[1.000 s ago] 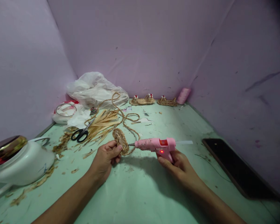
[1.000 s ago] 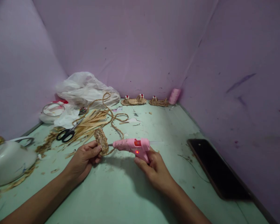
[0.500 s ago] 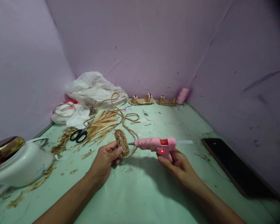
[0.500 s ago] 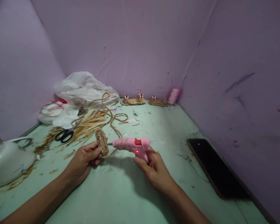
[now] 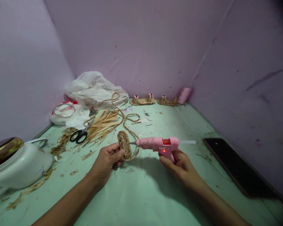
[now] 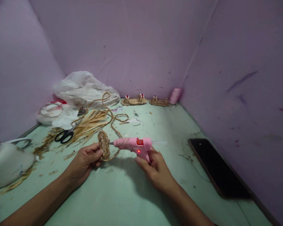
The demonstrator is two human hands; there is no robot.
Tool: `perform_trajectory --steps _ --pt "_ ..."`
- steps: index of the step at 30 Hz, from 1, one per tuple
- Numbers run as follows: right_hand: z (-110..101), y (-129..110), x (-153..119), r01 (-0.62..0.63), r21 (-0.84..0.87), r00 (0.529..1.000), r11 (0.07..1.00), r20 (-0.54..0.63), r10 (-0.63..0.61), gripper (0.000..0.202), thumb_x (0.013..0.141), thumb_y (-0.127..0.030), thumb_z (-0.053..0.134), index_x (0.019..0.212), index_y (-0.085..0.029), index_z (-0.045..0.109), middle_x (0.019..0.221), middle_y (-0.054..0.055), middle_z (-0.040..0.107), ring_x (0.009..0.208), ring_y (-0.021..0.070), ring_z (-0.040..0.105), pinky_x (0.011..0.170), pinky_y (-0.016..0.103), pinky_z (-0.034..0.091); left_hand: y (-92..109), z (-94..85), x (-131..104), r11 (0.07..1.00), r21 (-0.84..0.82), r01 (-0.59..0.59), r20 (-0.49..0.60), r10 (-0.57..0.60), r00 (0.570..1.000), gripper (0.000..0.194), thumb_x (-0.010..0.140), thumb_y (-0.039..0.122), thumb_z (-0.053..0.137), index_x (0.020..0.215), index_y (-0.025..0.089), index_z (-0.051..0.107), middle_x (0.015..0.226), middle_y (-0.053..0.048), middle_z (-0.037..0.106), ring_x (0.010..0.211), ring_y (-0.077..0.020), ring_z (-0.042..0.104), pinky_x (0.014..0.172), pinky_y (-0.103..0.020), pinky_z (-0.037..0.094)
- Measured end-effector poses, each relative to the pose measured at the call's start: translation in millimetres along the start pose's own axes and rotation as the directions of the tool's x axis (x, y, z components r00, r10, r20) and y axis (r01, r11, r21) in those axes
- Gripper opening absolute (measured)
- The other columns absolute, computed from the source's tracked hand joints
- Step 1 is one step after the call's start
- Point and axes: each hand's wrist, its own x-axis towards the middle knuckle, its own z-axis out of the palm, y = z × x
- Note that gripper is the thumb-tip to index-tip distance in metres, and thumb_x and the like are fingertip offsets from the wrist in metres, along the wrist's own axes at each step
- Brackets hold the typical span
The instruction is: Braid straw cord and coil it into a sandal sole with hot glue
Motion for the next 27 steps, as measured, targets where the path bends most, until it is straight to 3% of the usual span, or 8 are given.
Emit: perform_trajectory --steps 8,14,27 --pt "-1.3 -4.1 1.1 0.052 0.006 0.998 0.999 -0.017 -0.052 0.030 0.075 -0.039 0.051 0.054 -0.021 0.038 0.054 -0.005 0.030 0.048 0.0102 0.030 0.043 0.024 0.026 0.9 1.7 -2.8 1.000 0.001 -0.016 0.009 0.016 1.000 0.032 0.064 0.040 0.072 0.079 0.012 0.068 0.064 -0.001 0.053 0.053 -0.0072 0.034 0.045 -0.019 0.026" --pt "-2.3 -5.2 0.9 0.105 0.037 0.994 0.994 -0.010 -0.104 0.026 0.077 -0.035 0.050 0.057 -0.020 0.042 0.054 -0.005 0.030 0.049 0.0101 0.030 0.044 0.024 0.027 -2.0 -0.2 0.3 1.000 0.012 -0.013 0.020 0.012 1.000 0.029 0.066 0.038 0.071 0.080 0.013 0.068 0.064 -0.001 0.052 0.053 -0.0077 0.033 0.046 -0.019 0.025" --pt "-3.1 -2.0 1.2 0.069 0.080 0.998 0.994 -0.010 -0.069 0.027 0.076 -0.036 0.052 0.057 -0.020 0.042 0.056 -0.005 0.030 0.049 0.0101 0.029 0.045 0.025 0.025 -1.3 0.3 -1.6 0.999 0.044 -0.006 0.041 0.004 0.999 0.030 0.065 0.039 0.071 0.077 0.012 0.067 0.061 0.000 0.050 0.053 -0.0079 0.031 0.048 -0.022 0.021"
